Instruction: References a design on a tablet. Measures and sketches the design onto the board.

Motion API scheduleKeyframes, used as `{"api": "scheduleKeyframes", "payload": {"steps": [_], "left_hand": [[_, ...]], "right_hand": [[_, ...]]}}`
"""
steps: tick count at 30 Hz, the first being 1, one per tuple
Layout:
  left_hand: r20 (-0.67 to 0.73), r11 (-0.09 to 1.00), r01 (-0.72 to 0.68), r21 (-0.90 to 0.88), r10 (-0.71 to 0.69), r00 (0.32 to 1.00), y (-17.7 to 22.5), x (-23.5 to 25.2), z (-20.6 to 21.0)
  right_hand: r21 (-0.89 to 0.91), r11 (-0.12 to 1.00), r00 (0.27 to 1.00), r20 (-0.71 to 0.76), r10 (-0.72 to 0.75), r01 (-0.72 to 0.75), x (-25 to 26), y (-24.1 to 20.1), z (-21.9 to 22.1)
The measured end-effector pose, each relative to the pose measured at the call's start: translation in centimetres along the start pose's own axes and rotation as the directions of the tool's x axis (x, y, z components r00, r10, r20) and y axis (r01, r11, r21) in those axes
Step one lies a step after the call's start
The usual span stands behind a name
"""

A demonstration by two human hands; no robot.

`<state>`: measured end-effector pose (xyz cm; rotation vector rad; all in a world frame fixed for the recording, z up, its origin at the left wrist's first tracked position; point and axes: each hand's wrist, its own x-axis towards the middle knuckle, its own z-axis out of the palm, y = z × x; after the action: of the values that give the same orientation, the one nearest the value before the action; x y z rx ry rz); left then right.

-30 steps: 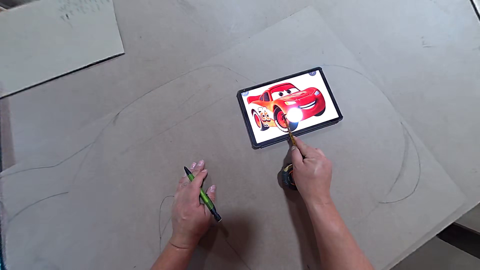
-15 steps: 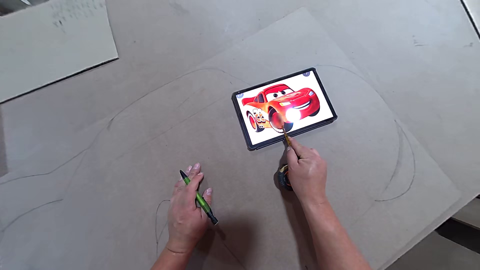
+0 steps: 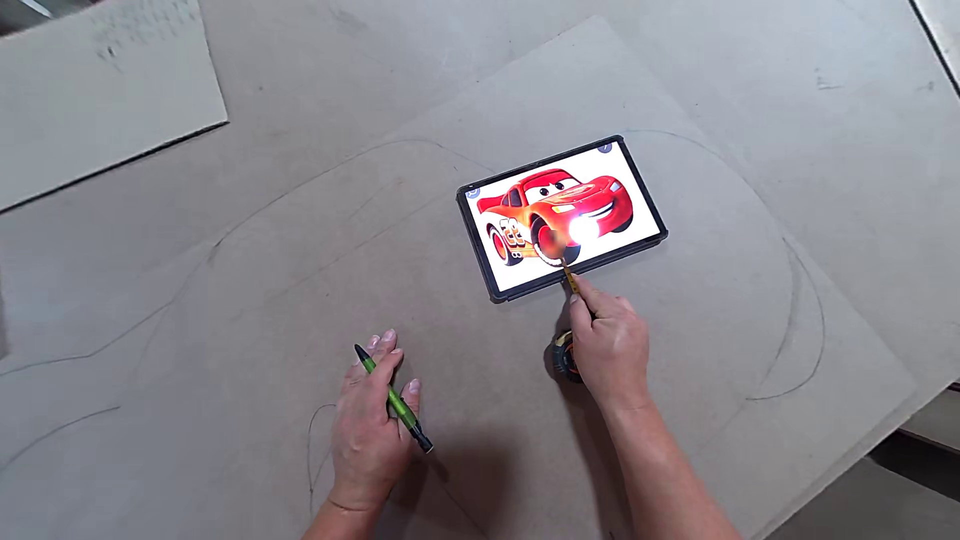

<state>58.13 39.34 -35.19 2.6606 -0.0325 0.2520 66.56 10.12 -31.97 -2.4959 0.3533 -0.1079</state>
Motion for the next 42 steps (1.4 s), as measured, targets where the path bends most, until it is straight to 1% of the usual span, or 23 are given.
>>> {"api": "scheduleKeyframes", "payload": {"steps": [5, 15, 19, 24, 27, 42], "left_hand": [[0.002, 1.0, 0.004, 0.003, -0.004, 1.0, -0.11, -0.06, 0.02], [0.01, 1.0, -0.02, -0.018, 0.021, 1.0, 0.06, 0.1, -0.12], [0.012, 1.0, -0.007, -0.019, 0.007, 1.0, 0.1, 0.04, -0.14], [0.008, 1.0, -0.002, -0.003, 0.002, 1.0, 0.09, -0.04, -0.14], [0.013, 1.0, 0.002, 0.01, -0.002, 1.0, 0.15, 0.03, -0.19], [0.001, 1.0, -0.011, 0.019, 0.011, 1.0, -0.21, -0.06, 0.03]], "right_hand": [[-0.018, 0.999, 0.999, 0.011, -0.03, 0.031, -0.55, 0.11, -0.24], [-0.033, 0.999, 1.0, 0.014, -0.023, 0.023, -0.66, -0.04, -0.26], [-0.052, 0.998, 0.999, 0.013, -0.032, 0.033, -0.65, -0.01, -0.27], [-0.035, 0.999, 0.999, 0.031, -0.032, 0.033, -0.65, 0.0, -0.41], [-0.021, 0.999, 1.0, 0.015, -0.025, 0.025, -0.5, 0.19, -0.09], [-0.036, 0.999, 1.0, 0.024, -0.018, 0.019, -0.38, 0.26, -0.06]]}}
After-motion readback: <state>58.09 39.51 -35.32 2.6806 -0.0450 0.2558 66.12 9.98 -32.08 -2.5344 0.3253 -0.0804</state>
